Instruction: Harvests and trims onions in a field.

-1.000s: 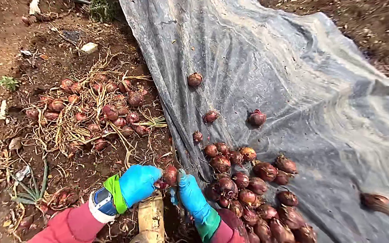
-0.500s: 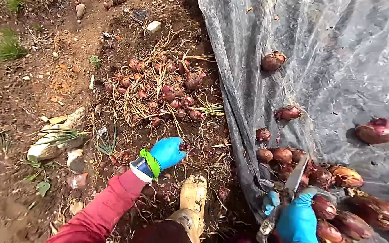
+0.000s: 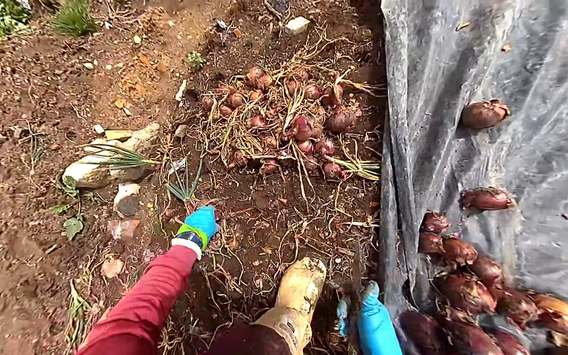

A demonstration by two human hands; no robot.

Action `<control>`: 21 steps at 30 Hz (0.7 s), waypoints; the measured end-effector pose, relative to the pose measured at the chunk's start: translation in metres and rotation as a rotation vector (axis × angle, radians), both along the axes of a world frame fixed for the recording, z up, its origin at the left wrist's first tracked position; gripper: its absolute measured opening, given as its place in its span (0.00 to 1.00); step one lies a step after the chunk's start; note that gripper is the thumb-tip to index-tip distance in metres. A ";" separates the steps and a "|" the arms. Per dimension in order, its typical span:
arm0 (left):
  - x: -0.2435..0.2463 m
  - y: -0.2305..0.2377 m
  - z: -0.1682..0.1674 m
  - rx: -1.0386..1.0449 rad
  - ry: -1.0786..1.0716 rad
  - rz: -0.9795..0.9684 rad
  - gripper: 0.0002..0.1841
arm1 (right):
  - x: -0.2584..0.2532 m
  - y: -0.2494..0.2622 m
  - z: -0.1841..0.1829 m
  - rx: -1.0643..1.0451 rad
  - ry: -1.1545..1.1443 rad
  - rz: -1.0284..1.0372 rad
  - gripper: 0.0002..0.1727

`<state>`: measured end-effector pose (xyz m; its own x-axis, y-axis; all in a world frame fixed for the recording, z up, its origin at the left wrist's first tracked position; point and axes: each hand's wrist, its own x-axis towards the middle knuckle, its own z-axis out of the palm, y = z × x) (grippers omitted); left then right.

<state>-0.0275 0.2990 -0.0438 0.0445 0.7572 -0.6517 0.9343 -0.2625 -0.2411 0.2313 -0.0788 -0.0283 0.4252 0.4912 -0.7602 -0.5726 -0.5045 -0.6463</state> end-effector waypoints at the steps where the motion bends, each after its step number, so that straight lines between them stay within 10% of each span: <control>1: 0.007 -0.001 -0.010 -0.004 0.033 -0.043 0.23 | -0.002 -0.001 0.000 0.000 0.011 0.010 0.49; 8: 0.104 0.035 0.049 -0.178 0.141 -0.430 0.20 | 0.007 -0.008 -0.010 -0.078 0.086 -0.061 0.51; 15: 0.227 -0.067 0.111 -0.442 -0.874 -0.364 0.19 | 0.013 0.047 0.003 0.488 0.178 -0.084 0.44; 21: 0.257 -0.094 0.115 -0.594 -0.565 -0.720 0.19 | 0.059 0.046 0.033 0.293 -0.028 0.026 0.50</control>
<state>0.2291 0.2053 0.0713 0.7589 0.0051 -0.6511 0.4512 -0.7251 0.5202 0.2905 -0.0328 0.0046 0.4285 0.6989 -0.5727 -0.5418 -0.3085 -0.7819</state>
